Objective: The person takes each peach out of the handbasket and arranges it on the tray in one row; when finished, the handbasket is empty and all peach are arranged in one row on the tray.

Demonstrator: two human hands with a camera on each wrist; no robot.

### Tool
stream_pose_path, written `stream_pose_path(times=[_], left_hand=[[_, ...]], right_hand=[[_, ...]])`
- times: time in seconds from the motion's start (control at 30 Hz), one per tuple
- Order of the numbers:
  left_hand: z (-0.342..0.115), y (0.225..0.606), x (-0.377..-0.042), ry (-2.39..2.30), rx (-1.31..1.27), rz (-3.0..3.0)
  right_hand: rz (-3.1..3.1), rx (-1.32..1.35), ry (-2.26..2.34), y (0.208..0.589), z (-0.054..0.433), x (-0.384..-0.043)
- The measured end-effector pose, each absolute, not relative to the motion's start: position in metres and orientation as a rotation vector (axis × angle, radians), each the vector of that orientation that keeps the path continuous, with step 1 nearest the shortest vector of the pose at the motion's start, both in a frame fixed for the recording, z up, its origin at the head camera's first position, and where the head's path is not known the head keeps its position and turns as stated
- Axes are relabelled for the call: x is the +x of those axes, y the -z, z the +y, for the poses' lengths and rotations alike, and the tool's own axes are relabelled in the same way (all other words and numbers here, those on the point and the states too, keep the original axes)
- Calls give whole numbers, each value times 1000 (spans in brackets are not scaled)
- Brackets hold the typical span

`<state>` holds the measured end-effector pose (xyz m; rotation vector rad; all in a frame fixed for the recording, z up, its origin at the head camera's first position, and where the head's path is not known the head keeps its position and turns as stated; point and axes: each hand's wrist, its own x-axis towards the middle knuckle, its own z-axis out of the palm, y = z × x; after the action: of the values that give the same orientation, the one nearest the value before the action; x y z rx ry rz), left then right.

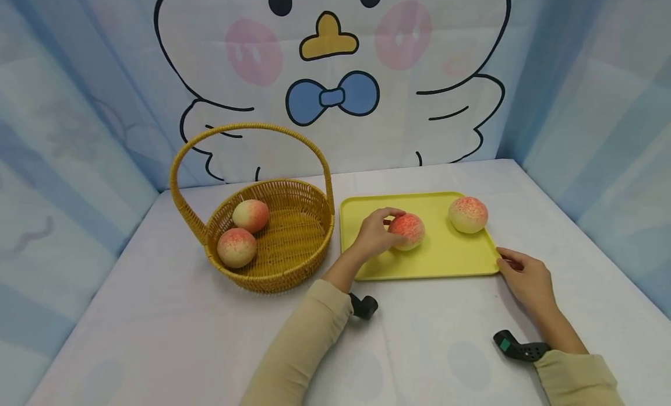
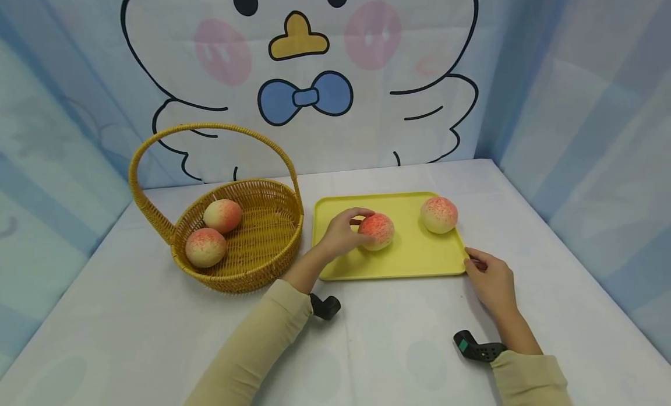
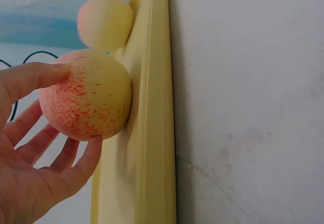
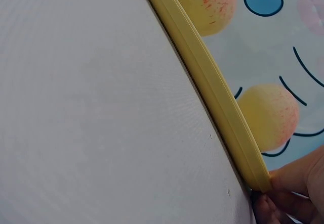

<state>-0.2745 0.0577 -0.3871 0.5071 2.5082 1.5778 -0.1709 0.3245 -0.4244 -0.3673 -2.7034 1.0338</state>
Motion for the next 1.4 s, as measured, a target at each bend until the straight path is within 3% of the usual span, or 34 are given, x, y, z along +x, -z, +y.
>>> stream_pose_path(times=[1.4], left_hand=[[105, 385, -294, -1543, 594, 2529]], right_hand=[[-2678, -377, -1037, 422, 323, -171]])
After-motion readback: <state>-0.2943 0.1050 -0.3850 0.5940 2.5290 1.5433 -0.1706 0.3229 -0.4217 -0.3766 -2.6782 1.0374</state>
